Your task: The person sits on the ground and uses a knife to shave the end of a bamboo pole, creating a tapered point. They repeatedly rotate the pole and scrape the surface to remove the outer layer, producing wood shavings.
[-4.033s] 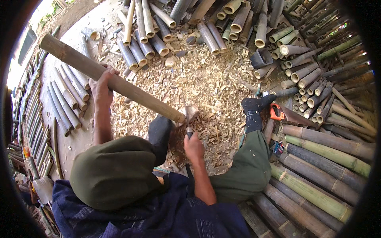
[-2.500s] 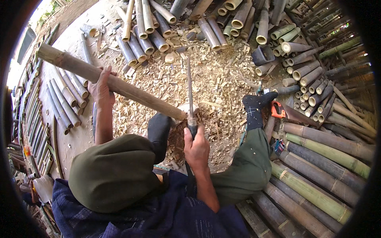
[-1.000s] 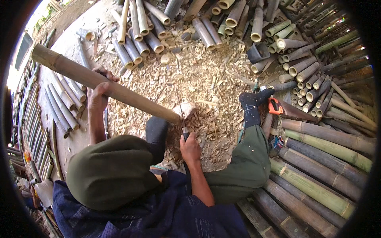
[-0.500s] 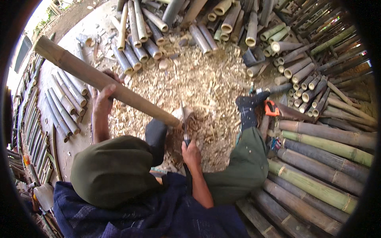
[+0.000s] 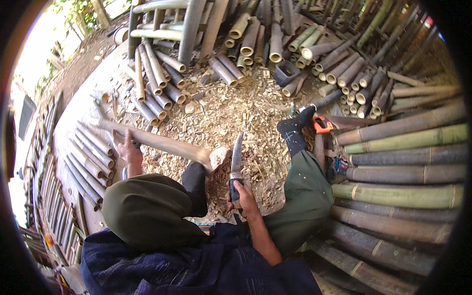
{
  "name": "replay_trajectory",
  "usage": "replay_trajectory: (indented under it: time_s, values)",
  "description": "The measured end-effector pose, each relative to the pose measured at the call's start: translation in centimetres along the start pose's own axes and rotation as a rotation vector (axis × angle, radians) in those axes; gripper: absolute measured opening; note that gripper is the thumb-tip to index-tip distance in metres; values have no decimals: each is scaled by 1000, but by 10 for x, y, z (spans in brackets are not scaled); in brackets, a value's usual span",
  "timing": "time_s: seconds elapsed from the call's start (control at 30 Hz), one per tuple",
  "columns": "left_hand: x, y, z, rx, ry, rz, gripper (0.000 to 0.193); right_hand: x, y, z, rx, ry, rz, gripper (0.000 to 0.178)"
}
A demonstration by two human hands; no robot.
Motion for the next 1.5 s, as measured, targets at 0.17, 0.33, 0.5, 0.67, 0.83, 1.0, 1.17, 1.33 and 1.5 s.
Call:
replay_trajectory:
  time_s: [0.17,0.33,0.5,0.67,0.83,1.0,1.17,1.33,1.5]
  values:
    - [-14,45,82,87,19,-295,64,-7,4,-1,-49,-42,19,26]
    - [30,35,164,538,1061,-202,54,-15,23,11,-241,-65,-5,26]
    - [35,34,165,368,572,-421,47,-12,18,9,-241,-93,-19,27]
    - [63,36,150,-32,46,-142,46,-17,5,0,-222,-219,98,23]
    - [60,17,115,65,-16,-363,49,-18,9,10,-291,-379,148,23]
    - [80,-51,120,52,8,-692,65,-24,13,13,-293,-495,199,22]
    - [76,-48,106,99,29,-502,57,-23,15,14,-330,-614,218,21]
    - [68,-49,102,111,46,-442,50,-25,17,19,-293,-685,241,23]
    - [59,-57,87,86,112,-319,50,-42,32,31,-480,-1038,315,33]
Point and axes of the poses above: each hand's wrist, its own y-axis towards the middle knuckle, its own x-axis out of the palm, z = x × y, the point moved 2 cm from there along y, towards the middle knuckle, and after that the axes turned 13 degrees about y, right-handed, at the moved point
